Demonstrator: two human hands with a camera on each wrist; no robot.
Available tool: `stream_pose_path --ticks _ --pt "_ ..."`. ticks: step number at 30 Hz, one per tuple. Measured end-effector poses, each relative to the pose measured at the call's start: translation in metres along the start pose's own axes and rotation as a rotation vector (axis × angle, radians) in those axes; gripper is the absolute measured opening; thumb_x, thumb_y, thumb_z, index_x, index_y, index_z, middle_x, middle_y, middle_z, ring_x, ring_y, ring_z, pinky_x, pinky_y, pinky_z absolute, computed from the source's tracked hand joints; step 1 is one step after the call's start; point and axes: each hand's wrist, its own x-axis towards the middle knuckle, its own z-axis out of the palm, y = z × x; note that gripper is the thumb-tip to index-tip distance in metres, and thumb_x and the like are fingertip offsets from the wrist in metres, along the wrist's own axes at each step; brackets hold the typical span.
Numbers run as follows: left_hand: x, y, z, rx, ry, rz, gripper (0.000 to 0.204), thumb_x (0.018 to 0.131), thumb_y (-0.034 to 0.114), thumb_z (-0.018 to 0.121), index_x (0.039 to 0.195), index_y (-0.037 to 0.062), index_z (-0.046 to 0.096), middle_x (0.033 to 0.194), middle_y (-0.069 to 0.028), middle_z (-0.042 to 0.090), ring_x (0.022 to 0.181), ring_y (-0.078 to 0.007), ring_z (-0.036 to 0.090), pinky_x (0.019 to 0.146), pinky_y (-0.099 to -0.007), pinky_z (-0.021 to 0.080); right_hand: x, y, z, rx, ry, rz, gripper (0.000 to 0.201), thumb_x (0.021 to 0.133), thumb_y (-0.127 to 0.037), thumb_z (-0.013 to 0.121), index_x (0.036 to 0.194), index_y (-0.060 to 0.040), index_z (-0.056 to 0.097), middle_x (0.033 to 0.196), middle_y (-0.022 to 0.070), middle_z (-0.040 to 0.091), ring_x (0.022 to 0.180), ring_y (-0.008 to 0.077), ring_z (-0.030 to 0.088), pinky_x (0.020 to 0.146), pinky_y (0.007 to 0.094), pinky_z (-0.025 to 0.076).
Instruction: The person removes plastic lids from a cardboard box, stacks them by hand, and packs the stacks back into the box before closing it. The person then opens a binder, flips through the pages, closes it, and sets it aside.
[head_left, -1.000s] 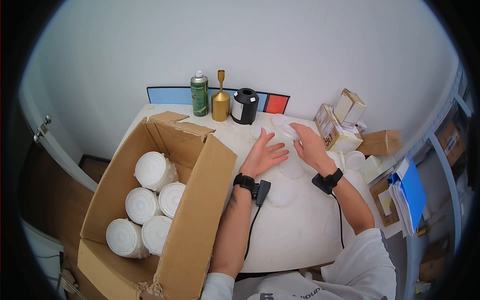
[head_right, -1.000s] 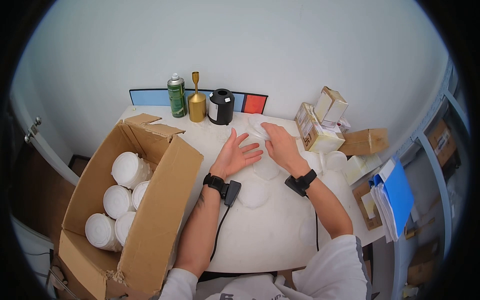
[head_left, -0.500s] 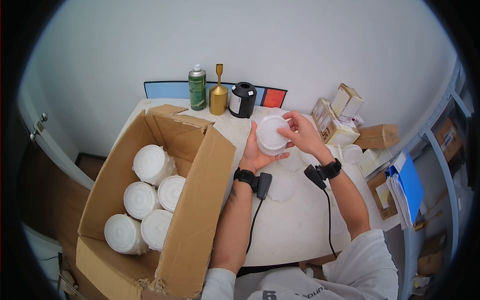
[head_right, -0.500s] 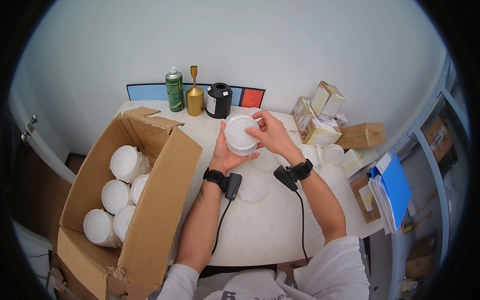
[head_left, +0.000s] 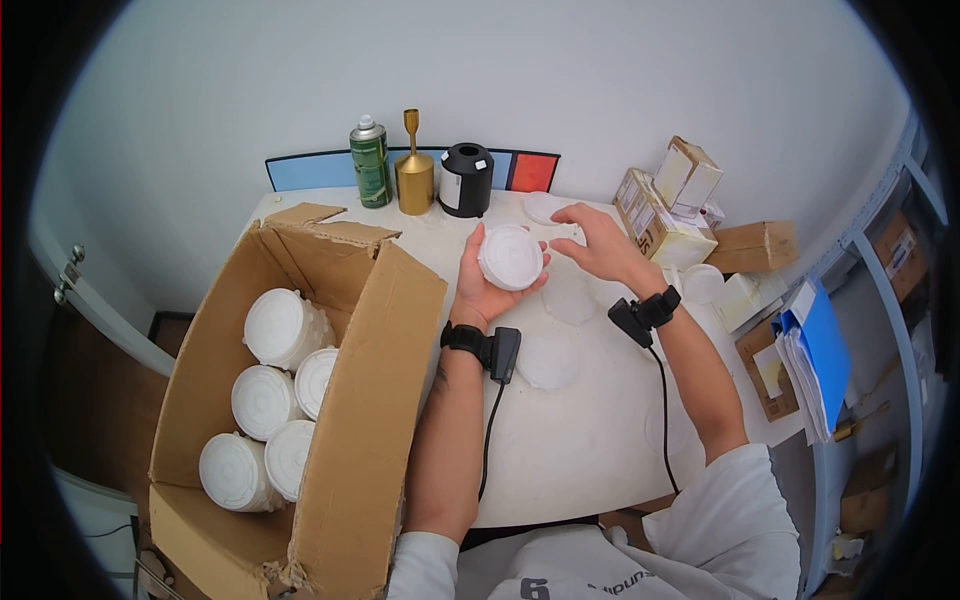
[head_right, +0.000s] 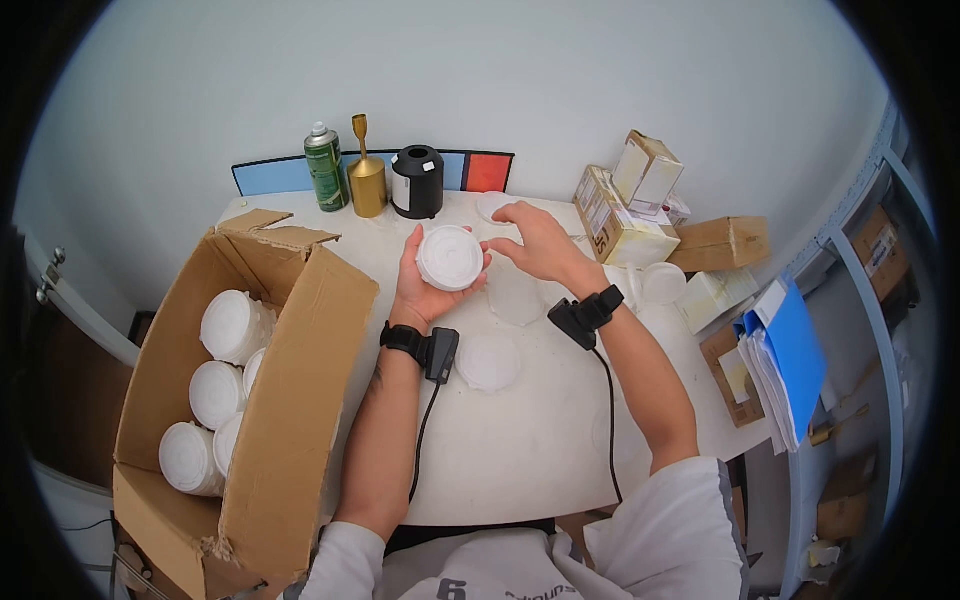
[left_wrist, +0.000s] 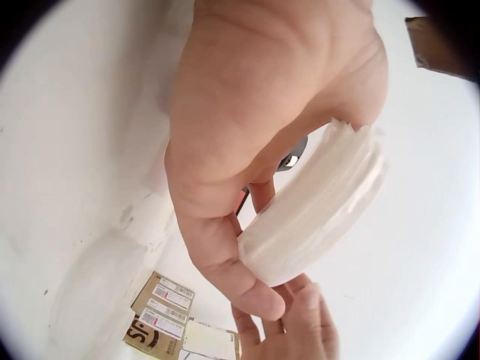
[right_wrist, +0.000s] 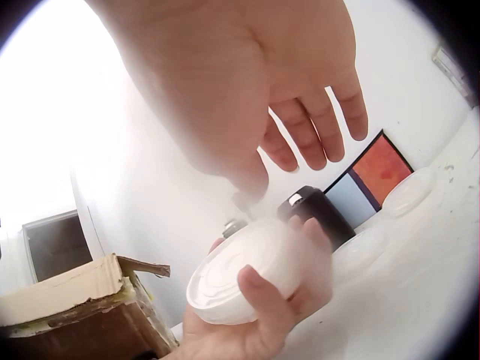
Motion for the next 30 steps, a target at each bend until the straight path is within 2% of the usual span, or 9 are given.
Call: stream_pose_path --ticks 4,9,11,16,18,20,22,25,30 --pt "-0.008 0.017 0.001 -0.144 -0.02 0.113 0.075 0.101 0.068 0.04 0.147 0.0107 0.052 0.15 -0.0262 0.051 0.136 -0.0415 0.053 0.104 -0.0589 0.05 -0.013 -0.001 0.01 -0.389 -0.507 0.069 0.079 0.078 -0.043 0.088 0.138 -0.0008 0.06 0.134 0.0221 0.063 0.124 0.038 0.061 0.109 0.0449 0.046" --pt "-0.01 0.014 0.005 -0.124 0.033 0.123 0.072 0.102 0.067 0.041 0.15 0.0137 0.05 0.152 -0.0282 0.049 0.139 -0.0464 0.049 0.103 -0.0616 0.05 -0.005 -0.003 0.01 -0.394 -0.445 0.075 0.069 0.076 -0.037 0.09 0.129 -0.001 0.065 0.118 0.0211 0.07 0.119 0.0342 0.065 0.102 0.0434 0.051" --pt "-0.009 0.015 0.001 -0.105 -0.015 0.101 0.072 0.102 0.067 0.041 0.15 0.0145 0.049 0.152 -0.0289 0.049 0.139 -0.0477 0.049 0.103 -0.0624 0.05 0.006 0.023 0.01 -0.089 -0.28 0.075 0.044 0.083 -0.027 0.085 0.114 -0.0013 0.068 0.101 0.014 0.071 0.101 0.0286 0.068 0.091 0.0415 0.052" --pt "-0.003 0.014 -0.005 -0.078 0.053 0.047 0.075 0.102 0.067 0.043 0.151 0.0105 0.048 0.148 -0.0287 0.052 0.134 -0.0481 0.053 0.103 -0.0645 0.05 0.018 -0.017 -0.022 0.108 0.162 0.186 0.033 0.087 -0.021 0.08 0.106 0.0025 0.066 0.093 0.0158 0.07 0.087 0.0257 0.065 0.081 0.0393 0.052" --pt "-0.002 0.013 -0.006 -0.078 0.013 0.04 0.074 0.102 0.066 0.043 0.15 0.0098 0.049 0.147 -0.0261 0.054 0.134 -0.0454 0.054 0.104 -0.0621 0.05 0.019 -0.036 -0.011 0.18 0.626 0.072 0.032 0.087 -0.019 0.079 0.106 0.0026 0.065 0.096 0.0157 0.071 0.087 0.0261 0.066 0.078 0.0406 0.053" --pt "-0.003 0.007 0.002 -0.079 -0.032 0.027 0.074 0.102 0.066 0.044 0.149 0.0091 0.05 0.147 -0.0236 0.055 0.134 -0.0427 0.055 0.105 -0.0598 0.05 0.014 -0.04 0.017 0.132 0.569 0.011 0.035 0.087 -0.017 0.079 0.114 -0.0003 0.062 0.116 0.0188 0.068 0.105 0.0326 0.067 0.09 0.0431 0.053" --pt "-0.004 0.006 0.011 -0.1 0.05 0.132 0.069 0.103 0.064 0.044 0.147 0.0113 0.053 0.147 -0.0175 0.058 0.134 -0.0353 0.056 0.106 -0.053 0.051 0.007 -0.051 0.039 -0.152 0.25 -0.412 0.045 0.085 -0.02 0.081 0.121 -0.0042 0.058 0.139 0.0225 0.056 0.129 0.0417 0.057 0.106 0.0468 0.048" --pt "-0.002 0.008 0.006 -0.051 0.043 0.118 0.067 0.104 0.065 0.043 0.146 0.0144 0.055 0.145 -0.0119 0.06 0.134 -0.0295 0.057 0.104 -0.0487 0.053 0.001 -0.054 0.037 0.106 0.071 -0.175 0.058 0.081 -0.026 0.085 0.126 -0.007 0.053 0.15 0.0243 0.046 0.143 0.0465 0.043 0.116 0.0493 0.04" --pt "-0.007 0.005 0.008 0.015 0.069 0.046 0.075 0.101 0.073 0.043 0.147 0.0142 0.054 0.142 -0.0101 0.061 0.132 -0.0292 0.058 0.103 -0.0495 0.053 0.014 -0.057 0.031 0.095 0.088 -0.207 0.066 0.078 -0.032 0.086 0.127 -0.0054 0.052 0.148 0.0238 0.048 0.136 0.0436 0.049 0.111 0.0472 0.044"
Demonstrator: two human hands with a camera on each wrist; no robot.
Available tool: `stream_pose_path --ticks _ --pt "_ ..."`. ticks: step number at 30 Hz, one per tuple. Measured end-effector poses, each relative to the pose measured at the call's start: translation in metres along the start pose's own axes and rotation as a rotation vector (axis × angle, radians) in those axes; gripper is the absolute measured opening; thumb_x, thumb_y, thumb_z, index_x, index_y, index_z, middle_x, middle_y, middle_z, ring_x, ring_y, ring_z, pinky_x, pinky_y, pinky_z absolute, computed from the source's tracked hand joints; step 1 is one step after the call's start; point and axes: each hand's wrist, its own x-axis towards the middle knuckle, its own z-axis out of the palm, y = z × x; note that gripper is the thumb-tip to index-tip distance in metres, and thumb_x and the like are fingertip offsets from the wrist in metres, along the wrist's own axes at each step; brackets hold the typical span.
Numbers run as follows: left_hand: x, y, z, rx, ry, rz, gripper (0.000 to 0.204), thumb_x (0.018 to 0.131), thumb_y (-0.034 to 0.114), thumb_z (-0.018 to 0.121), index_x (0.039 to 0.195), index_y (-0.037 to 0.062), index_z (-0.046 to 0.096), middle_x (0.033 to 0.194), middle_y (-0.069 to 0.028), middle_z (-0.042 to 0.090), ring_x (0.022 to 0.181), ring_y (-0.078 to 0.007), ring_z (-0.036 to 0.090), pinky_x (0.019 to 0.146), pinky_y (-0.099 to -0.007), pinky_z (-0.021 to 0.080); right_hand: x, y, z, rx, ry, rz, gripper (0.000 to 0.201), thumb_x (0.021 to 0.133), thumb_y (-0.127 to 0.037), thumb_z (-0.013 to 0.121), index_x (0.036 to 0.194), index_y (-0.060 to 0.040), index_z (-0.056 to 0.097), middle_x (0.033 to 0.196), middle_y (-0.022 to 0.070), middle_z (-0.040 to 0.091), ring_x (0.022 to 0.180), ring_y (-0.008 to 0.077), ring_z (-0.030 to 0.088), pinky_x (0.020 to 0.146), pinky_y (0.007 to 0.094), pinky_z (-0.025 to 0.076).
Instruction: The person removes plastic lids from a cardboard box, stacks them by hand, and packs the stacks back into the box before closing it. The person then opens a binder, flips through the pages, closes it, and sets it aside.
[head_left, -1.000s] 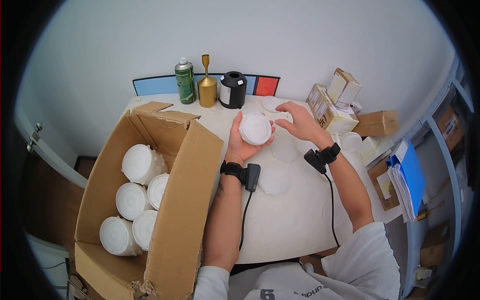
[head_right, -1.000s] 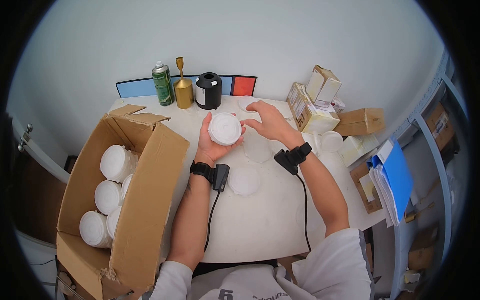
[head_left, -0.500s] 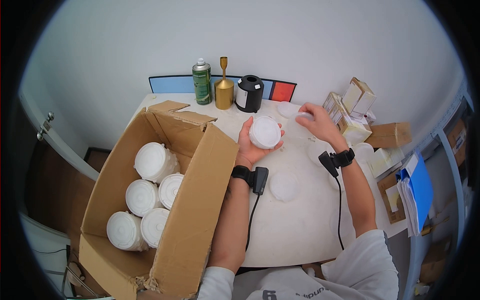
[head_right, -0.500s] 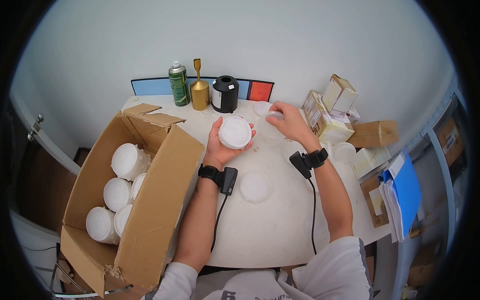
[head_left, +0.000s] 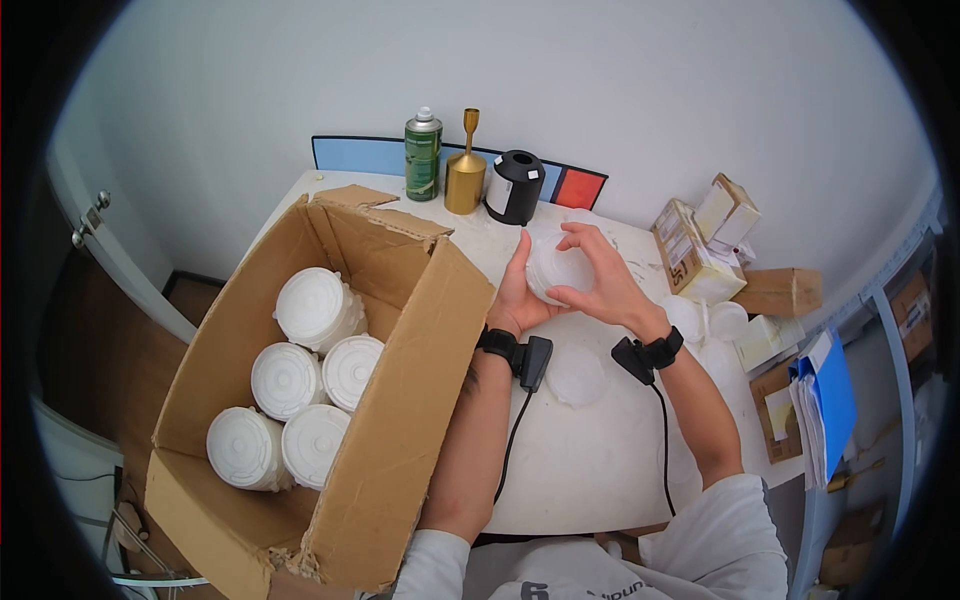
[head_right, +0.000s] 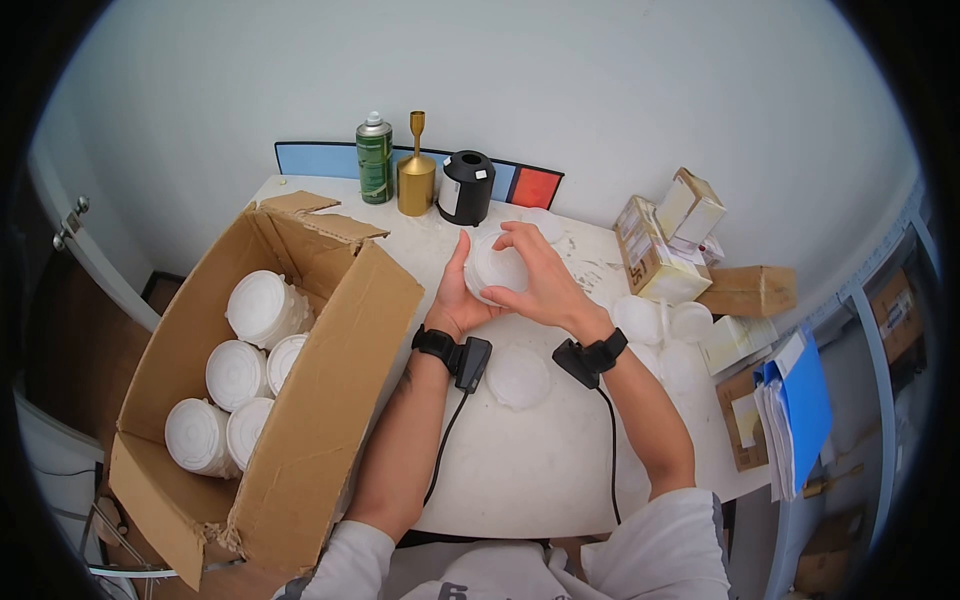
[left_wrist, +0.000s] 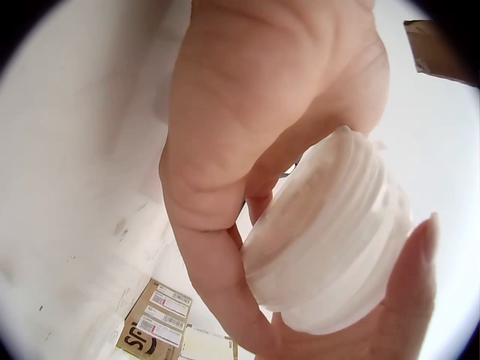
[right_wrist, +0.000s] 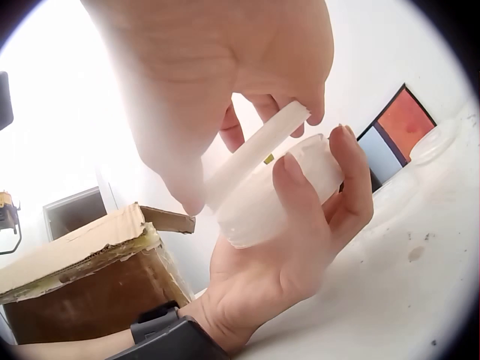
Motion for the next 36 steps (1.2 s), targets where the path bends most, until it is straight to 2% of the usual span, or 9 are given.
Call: stream_pose_path --ticks 8,10,16,20,22,24,28,32,36 --pt "-0.002 -0.002 0.003 -0.092 -0.019 -0.019 0.079 0.099 0.076 0.045 0.148 0.0145 0.051 0.144 -0.0098 0.059 0.134 -0.03 0.056 0.102 -0.053 0.053 0.002 -0.007 0.012 -0.057 -0.008 -0.004 0.067 0.077 -0.032 0.085 0.127 -0.003 0.051 0.125 0.0184 0.054 0.114 0.0369 0.058 0.096 0.0438 0.049" --pt "-0.006 -0.002 0.007 0.081 -0.003 0.005 0.078 0.1 0.074 0.047 0.147 0.0129 0.052 0.143 -0.0102 0.06 0.134 -0.03 0.056 0.106 -0.0515 0.052 0.004 -0.003 0.018 -0.07 0.096 0.285 0.069 0.076 -0.033 0.086 0.128 -0.0032 0.05 0.126 0.0176 0.054 0.114 0.0367 0.058 0.095 0.0437 0.05" --pt "0.007 -0.001 -0.006 -0.05 -0.088 0.062 0.068 0.101 0.067 0.052 0.143 0.0132 0.054 0.136 -0.0096 0.063 0.127 -0.0275 0.062 0.103 -0.0479 0.056 -0.005 -0.004 0.017 0.01 0.071 -0.026 0.072 0.076 -0.034 0.087 0.129 -0.0029 0.049 0.128 0.0169 0.054 0.119 0.0369 0.057 0.102 0.0428 0.048" --pt "0.005 -0.002 -0.005 -0.072 -0.124 0.042 0.066 0.102 0.063 0.055 0.142 0.0107 0.056 0.136 -0.0102 0.065 0.124 -0.0266 0.064 0.108 -0.0437 0.052 -0.005 0.007 0.009 -0.042 0.003 0.08 0.075 0.075 -0.031 0.087 0.131 -0.003 0.048 0.133 0.0161 0.054 0.125 0.0371 0.054 0.104 0.0424 0.048" --pt "0.009 -0.004 -0.008 -0.072 -0.137 0.05 0.067 0.1 0.066 0.055 0.142 0.0137 0.057 0.137 -0.0114 0.065 0.122 -0.03 0.065 0.1 -0.0523 0.056 -0.005 0.012 0.007 0.057 -0.083 0.05 0.069 0.082 -0.028 0.084 0.134 -0.0038 0.047 0.137 0.0156 0.054 0.123 0.0299 0.058 0.097 0.0393 0.053" --pt "0.006 0.002 -0.019 -0.037 -0.235 -0.086 0.073 0.097 0.073 0.054 0.144 0.0175 0.055 0.137 -0.013 0.064 0.122 -0.0353 0.065 0.089 -0.0633 0.058 0.001 0.025 -0.004 0.653 -0.071 0.335 0.062 0.09 -0.02 0.078 0.14 -0.0029 0.045 0.138 0.0138 0.054 0.119 0.0209 0.062 0.091 0.0345 0.055" --pt "0.014 -0.006 -0.027 0.038 -0.341 -0.063 0.09 0.09 0.085 0.048 0.15 0.019 0.049 0.141 -0.0156 0.062 0.127 -0.0423 0.062 0.089 -0.0707 0.055 0.024 0.022 -0.025 0.499 -0.33 0.392 0.05 0.093 -0.006 0.072 0.139 0.0014 0.052 0.124 0.0092 0.064 0.111 0.017 0.066 0.09 0.0324 0.055" --pt "0.007 0.002 -0.018 -0.141 -0.456 0.002 0.109 0.081 0.097 0.037 0.157 0.0186 0.041 0.151 -0.0163 0.053 0.133 -0.0478 0.056 0.096 -0.072 0.052 0.054 -0.03 -0.052 0.242 -0.217 0.262 0.049 0.088 -0.007 0.077 0.13 0.0015 0.056 0.12 0.0082 0.065 0.109 0.017 0.066 0.095 0.0326 0.055" --pt "0.007 0.008 -0.02 -0.075 -0.402 0.008 0.1 0.092 0.088 0.038 0.16 0.0153 0.033 0.144 -0.0232 0.053 0.133 -0.0499 0.054 0.097 -0.0707 0.052 0.102 -0.147 -0.045 0.597 -0.035 0.017 0.047 0.09 -0.01 0.078 0.13 -0.0005 0.055 0.121 0.008 0.066 0.111 0.0175 0.066 0.097 0.033 0.056"
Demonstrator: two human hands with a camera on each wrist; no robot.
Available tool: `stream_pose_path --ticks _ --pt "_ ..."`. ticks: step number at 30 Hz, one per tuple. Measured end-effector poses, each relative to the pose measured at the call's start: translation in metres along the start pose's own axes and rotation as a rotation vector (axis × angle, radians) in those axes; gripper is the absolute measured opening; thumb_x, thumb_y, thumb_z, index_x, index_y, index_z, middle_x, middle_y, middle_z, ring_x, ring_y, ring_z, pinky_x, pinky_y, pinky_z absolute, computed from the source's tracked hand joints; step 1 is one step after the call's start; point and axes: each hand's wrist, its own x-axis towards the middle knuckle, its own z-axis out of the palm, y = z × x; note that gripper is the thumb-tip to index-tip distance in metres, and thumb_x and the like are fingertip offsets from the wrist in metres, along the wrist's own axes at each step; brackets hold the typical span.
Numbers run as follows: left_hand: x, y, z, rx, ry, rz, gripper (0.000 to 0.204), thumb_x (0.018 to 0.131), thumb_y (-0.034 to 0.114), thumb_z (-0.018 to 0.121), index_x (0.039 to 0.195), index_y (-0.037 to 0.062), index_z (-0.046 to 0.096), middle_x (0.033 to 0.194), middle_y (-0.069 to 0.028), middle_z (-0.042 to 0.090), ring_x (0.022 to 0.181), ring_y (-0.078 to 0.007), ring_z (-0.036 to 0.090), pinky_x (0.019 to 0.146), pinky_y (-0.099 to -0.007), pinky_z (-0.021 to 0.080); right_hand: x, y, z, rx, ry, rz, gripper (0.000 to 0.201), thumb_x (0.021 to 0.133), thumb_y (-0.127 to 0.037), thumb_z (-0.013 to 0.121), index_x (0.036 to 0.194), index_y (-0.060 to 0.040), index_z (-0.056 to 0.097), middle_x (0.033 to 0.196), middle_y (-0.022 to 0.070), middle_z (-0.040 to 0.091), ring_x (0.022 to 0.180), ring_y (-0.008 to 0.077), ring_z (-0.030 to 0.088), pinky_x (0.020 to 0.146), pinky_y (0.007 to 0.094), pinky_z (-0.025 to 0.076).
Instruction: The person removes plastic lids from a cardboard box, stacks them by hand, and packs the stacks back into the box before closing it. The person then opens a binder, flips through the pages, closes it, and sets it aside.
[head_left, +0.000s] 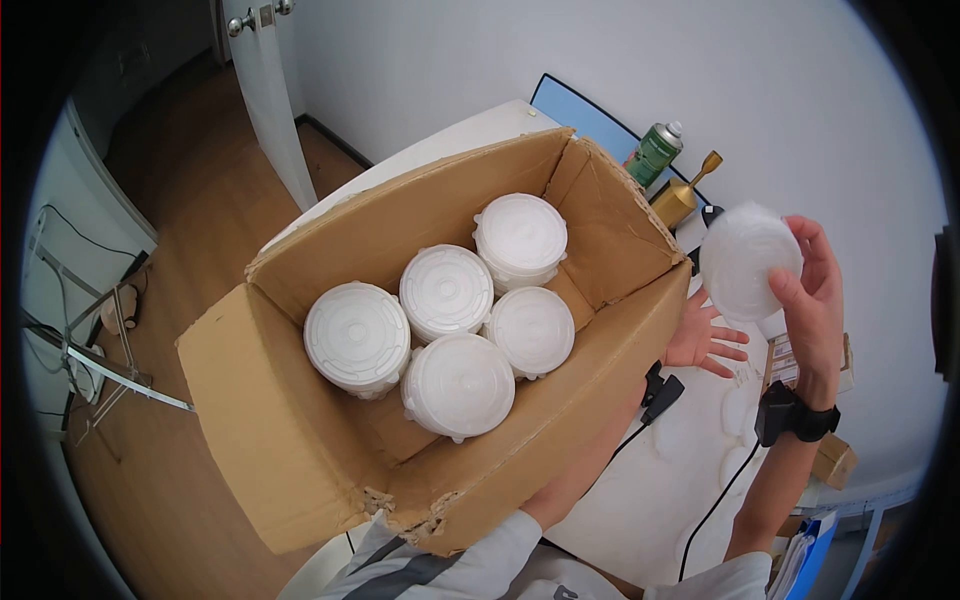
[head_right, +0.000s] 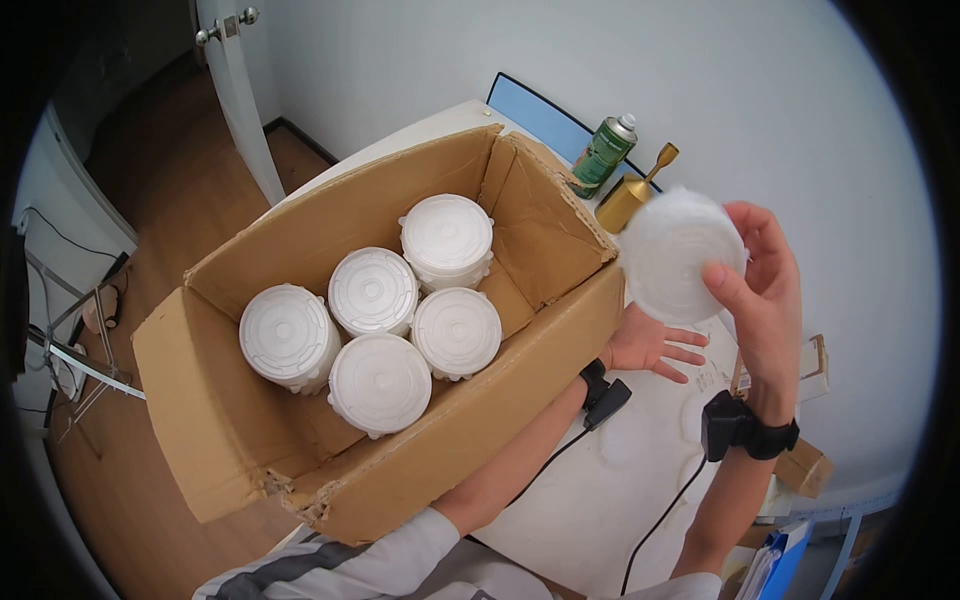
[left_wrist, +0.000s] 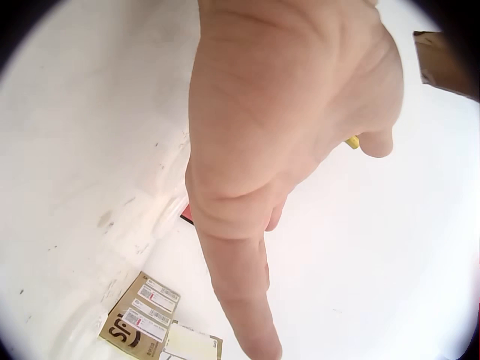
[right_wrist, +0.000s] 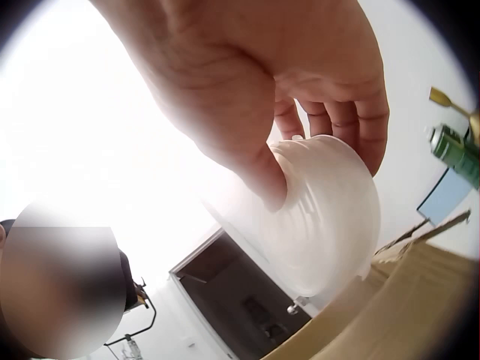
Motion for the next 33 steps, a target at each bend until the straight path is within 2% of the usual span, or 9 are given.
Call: stream_pose_path --ticks 2,7,8,14,16,19,23,29,33 --pt "0.005 -0.007 -0.003 0.004 0.052 -0.003 0.091 0.096 0.079 0.043 0.159 0.0143 0.033 0.143 -0.025 0.05 0.133 -0.0482 0.055 0.096 -0.0698 0.053 0.027 -0.02 0.046 0.271 -0.228 0.071 0.047 0.09 -0.01 0.079 0.129 -0.0007 0.055 0.122 0.0084 0.067 0.112 0.0167 0.066 0.098 0.0322 0.055" --pt "0.004 -0.006 -0.024 -0.02 0.029 0.027 0.084 0.098 0.071 0.05 0.156 0.0114 0.038 0.143 -0.0238 0.052 0.129 -0.0426 0.059 0.095 -0.0642 0.055 0.068 -0.008 0.126 0.18 -0.776 0.358 0.042 0.093 -0.014 0.081 0.126 -0.0013 0.057 0.114 0.0054 0.071 0.103 0.012 0.067 0.094 0.0286 0.053" --pt "0.002 -0.007 -0.023 -0.02 0.03 0.053 0.084 0.098 0.071 0.051 0.156 0.0114 0.038 0.143 -0.0238 0.052 0.129 -0.0426 0.059 0.095 -0.0642 0.055 0.073 0.0 0.13 0.061 -0.863 0.441 0.05 0.088 -0.017 0.086 0.127 -0.0033 0.057 0.119 0.0055 0.07 0.109 0.0137 0.066 0.101 0.0313 0.052" --pt "-0.011 0.01 -0.033 -0.019 0.03 0.177 0.084 0.098 0.07 0.051 0.156 0.0113 0.037 0.143 -0.0236 0.052 0.129 -0.0425 0.059 0.095 -0.0641 0.055 0.065 -0.011 0.153 -0.42 -0.892 0.38 0.047 0.091 -0.024 0.085 0.123 0.0006 0.062 0.111 0.0101 0.074 0.096 0.0187 0.07 0.092 0.0348 0.055" --pt "-0.012 0.008 -0.035 -0.018 0.035 0.187 0.083 0.099 0.07 0.051 0.156 0.0113 0.037 0.143 -0.0235 0.052 0.129 -0.0425 0.059 0.095 -0.0641 0.055 0.064 -0.02 0.163 -0.899 -0.973 0.31 0.05 0.095 -0.037 0.077 0.122 0.0036 0.067 0.11 0.0178 0.076 0.095 0.0323 0.073 0.086 0.0401 0.055" --pt "-0.015 0.0 -0.038 -0.016 0.047 0.188 0.083 0.099 0.069 0.051 0.156 0.0112 0.037 0.143 -0.0234 0.052 0.129 -0.0425 0.058 0.095 -0.064 0.055 0.074 -0.007 0.163 -0.697 -1.2 0.314 0.055 0.1 -0.048 0.067 0.122 0.0017 0.071 0.11 0.0188 0.076 0.101 0.0369 0.072 0.09 0.0408 0.055" --pt "-0.021 -0.009 -0.037 -0.002 0.073 0.183 0.083 0.099 0.069 0.051 0.157 0.0112 0.036 0.143 -0.0232 0.052 0.129 -0.0424 0.058 0.095 -0.064 0.055 0.069 0.006 0.173 -0.552 -1.015 0.269 0.058 0.101 -0.053 0.062 0.124 -0.0007 0.072 0.111 0.02 0.076 0.104 0.0363 0.073 0.092 0.0403 0.056" --pt "-0.034 -0.012 -0.033 0.037 0.105 0.199 0.082 0.099 0.068 0.051 0.157 0.011 0.036 0.144 -0.023 0.052 0.129 -0.0423 0.058 0.095 -0.0639 0.055 0.076 -0.021 0.174 -0.902 -1.061 0.493 0.056 0.099 -0.049 0.065 0.128 -0.0017 0.071 0.113 0.0208 0.076 0.105 0.0367 0.073 0.094 0.0419 0.056" --pt "-0.042 -0.003 -0.031 0.073 0.135 0.228 0.082 0.1 0.067 0.051 0.157 0.011 0.035 0.144 -0.0229 0.052 0.129 -0.0423 0.058 0.095 -0.0638 0.055 0.06 0.005 0.165 -0.713 -0.911 0.145 0.052 0.099 -0.048 0.068 0.113 0.0014 0.075 0.093 0.0183 0.076 0.084 0.0319 0.073 0.079 0.0416 0.056"
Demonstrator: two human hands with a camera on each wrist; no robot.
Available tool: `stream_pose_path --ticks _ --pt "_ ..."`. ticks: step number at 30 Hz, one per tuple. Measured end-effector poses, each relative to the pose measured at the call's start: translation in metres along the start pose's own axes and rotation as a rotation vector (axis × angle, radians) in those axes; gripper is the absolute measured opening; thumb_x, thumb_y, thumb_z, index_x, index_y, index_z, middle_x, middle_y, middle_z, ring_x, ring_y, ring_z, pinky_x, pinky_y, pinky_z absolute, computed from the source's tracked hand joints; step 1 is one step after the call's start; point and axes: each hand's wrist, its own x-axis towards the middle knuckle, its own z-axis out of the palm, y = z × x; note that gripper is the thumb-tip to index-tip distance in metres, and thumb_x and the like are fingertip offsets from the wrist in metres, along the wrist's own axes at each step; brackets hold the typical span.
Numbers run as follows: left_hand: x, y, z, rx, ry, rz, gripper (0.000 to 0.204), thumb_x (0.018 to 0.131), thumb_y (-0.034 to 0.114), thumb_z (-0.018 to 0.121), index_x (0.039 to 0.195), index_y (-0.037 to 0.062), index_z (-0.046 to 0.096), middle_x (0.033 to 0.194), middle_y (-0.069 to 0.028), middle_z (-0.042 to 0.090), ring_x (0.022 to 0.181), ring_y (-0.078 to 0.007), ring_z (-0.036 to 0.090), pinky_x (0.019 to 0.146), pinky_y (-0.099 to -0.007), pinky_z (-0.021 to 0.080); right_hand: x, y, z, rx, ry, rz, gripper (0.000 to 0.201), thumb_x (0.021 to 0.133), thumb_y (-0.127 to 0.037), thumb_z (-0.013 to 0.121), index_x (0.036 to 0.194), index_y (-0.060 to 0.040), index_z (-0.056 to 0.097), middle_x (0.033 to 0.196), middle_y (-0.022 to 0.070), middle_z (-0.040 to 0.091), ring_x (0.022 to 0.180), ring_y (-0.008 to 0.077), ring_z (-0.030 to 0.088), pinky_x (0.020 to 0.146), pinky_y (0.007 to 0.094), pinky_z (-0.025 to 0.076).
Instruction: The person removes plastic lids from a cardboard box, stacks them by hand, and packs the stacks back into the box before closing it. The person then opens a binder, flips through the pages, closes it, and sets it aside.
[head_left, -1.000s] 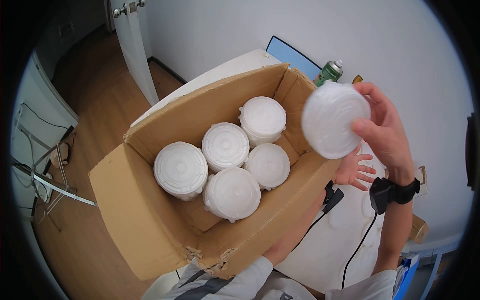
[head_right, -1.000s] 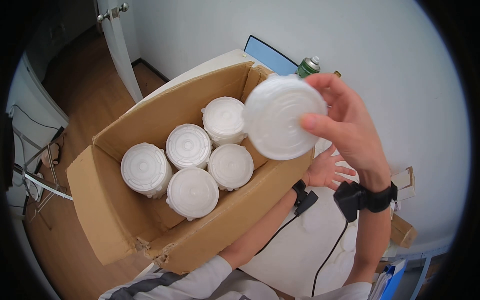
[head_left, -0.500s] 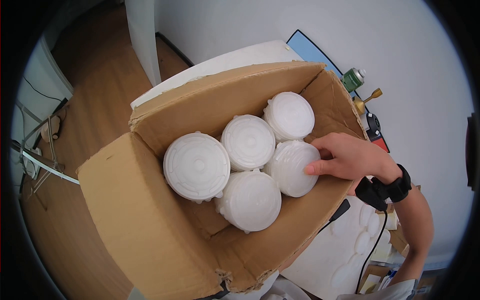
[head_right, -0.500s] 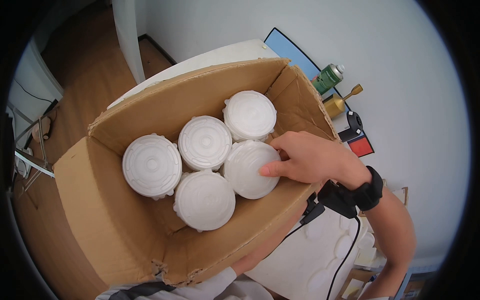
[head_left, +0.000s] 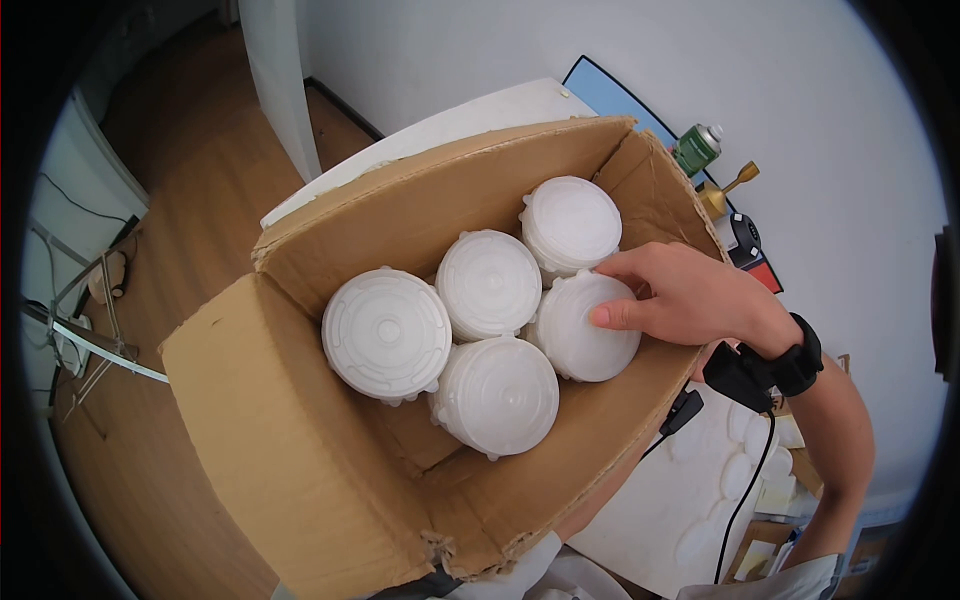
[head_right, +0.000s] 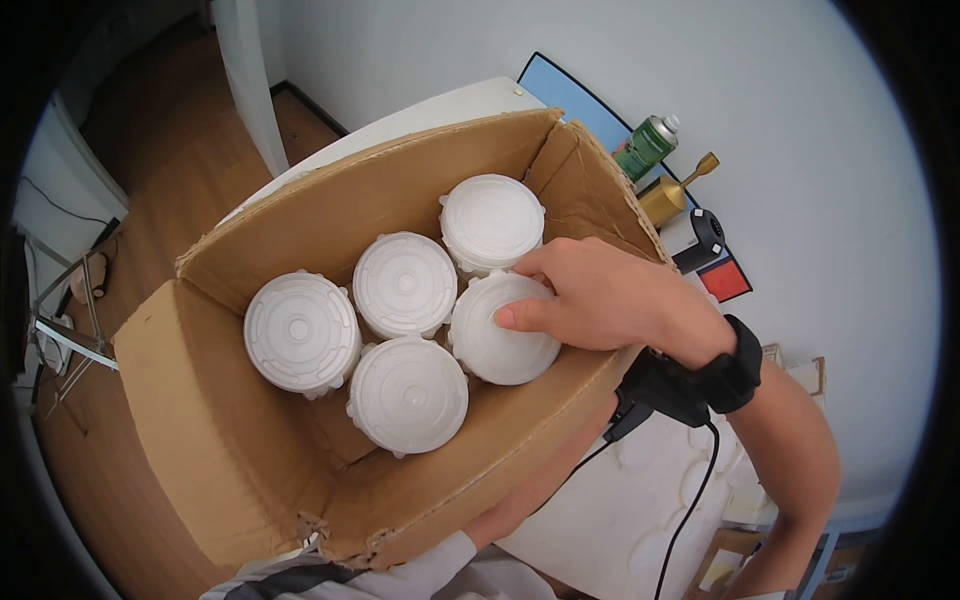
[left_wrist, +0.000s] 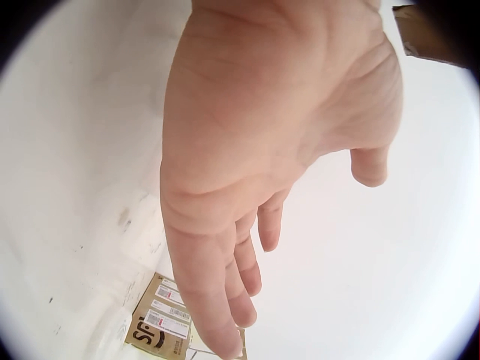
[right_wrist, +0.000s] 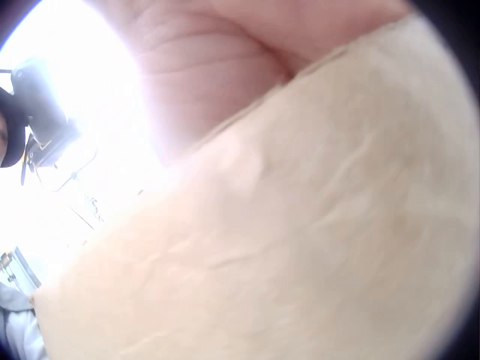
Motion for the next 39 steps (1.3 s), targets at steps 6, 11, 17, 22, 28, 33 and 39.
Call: stream_pose_path --ticks 6,11,17,22,28,33,39 --pt "-0.012 0.006 -0.002 0.039 0.038 0.023 0.081 0.1 0.066 0.052 0.157 0.0109 0.035 0.144 -0.0226 0.052 0.129 -0.0422 0.058 0.095 -0.0637 0.055 0.004 -0.026 -0.018 -0.115 -0.192 0.212 0.049 0.096 -0.043 0.07 0.112 0.0033 0.074 0.103 0.0228 0.076 0.096 0.0381 0.074 0.087 0.0435 0.057" --pt "-0.021 0.006 -0.004 0.063 0.06 0.022 0.081 0.101 0.065 0.052 0.158 0.0108 0.034 0.144 -0.0225 0.052 0.129 -0.0421 0.058 0.095 -0.0636 0.055 0.005 0.006 -0.005 0.104 -0.157 -0.011 0.05 0.096 -0.041 0.071 0.117 0.0042 0.071 0.107 0.0254 0.074 0.097 0.0385 0.073 0.087 0.0436 0.057" --pt "-0.033 0.015 -0.006 0.093 0.09 0.045 0.081 0.101 0.064 0.052 0.158 0.0107 0.033 0.144 -0.0222 0.052 0.129 -0.042 0.058 0.095 -0.0636 0.055 -0.014 -0.037 -0.019 -0.282 -0.05 0.159 0.048 0.092 -0.031 0.078 0.122 0.0036 0.065 0.109 0.0233 0.073 0.103 0.0376 0.071 0.091 0.0435 0.055" --pt "-0.047 0.027 -0.006 0.129 0.118 0.073 0.08 0.101 0.064 0.052 0.158 0.0106 0.033 0.145 -0.0221 0.052 0.13 -0.0419 0.058 0.095 -0.0635 0.055 -0.006 -0.019 -0.004 -0.102 0.006 -0.122 0.049 0.087 -0.027 0.083 0.121 0.0032 0.065 0.109 0.0229 0.072 0.104 0.0388 0.069 0.093 0.0441 0.054" --pt "-0.068 0.041 -0.014 0.14 0.155 0.143 0.08 0.102 0.063 0.053 0.159 0.0105 0.032 0.145 -0.0218 0.052 0.13 -0.0418 0.058 0.095 -0.0634 0.055 -0.006 -0.012 -0.018 0.027 -0.104 0.013 0.047 0.088 -0.031 0.081 0.116 0.0045 0.07 0.1 0.0203 0.074 0.095 0.0349 0.071 0.085 0.0422 0.055" --pt "-0.09 0.048 -0.023 0.139 0.193 0.187 0.08 0.102 0.062 0.053 0.159 0.0104 0.032 0.145 -0.0216 0.052 0.13 -0.0418 0.058 0.095 -0.0633 0.055 0.009 0.006 -0.021 -0.039 -0.264 0.145 0.045 0.092 -0.037 0.077 0.112 0.0025 0.074 0.102 0.0185 0.075 0.09 0.0311 0.07 0.083 0.0398 0.054" --pt "-0.105 0.059 -0.025 0.156 0.212 0.194 0.079 0.103 0.061 0.053 0.159 0.0103 0.031 0.145 -0.0214 0.052 0.13 -0.0417 0.058 0.095 -0.0632 0.055 0.019 0.007 -0.016 0.018 -0.39 0.095 0.052 0.1 -0.042 0.069 0.124 0.004 0.068 0.109 0.0179 0.075 0.1 0.0275 0.071 0.092 0.0385 0.054"
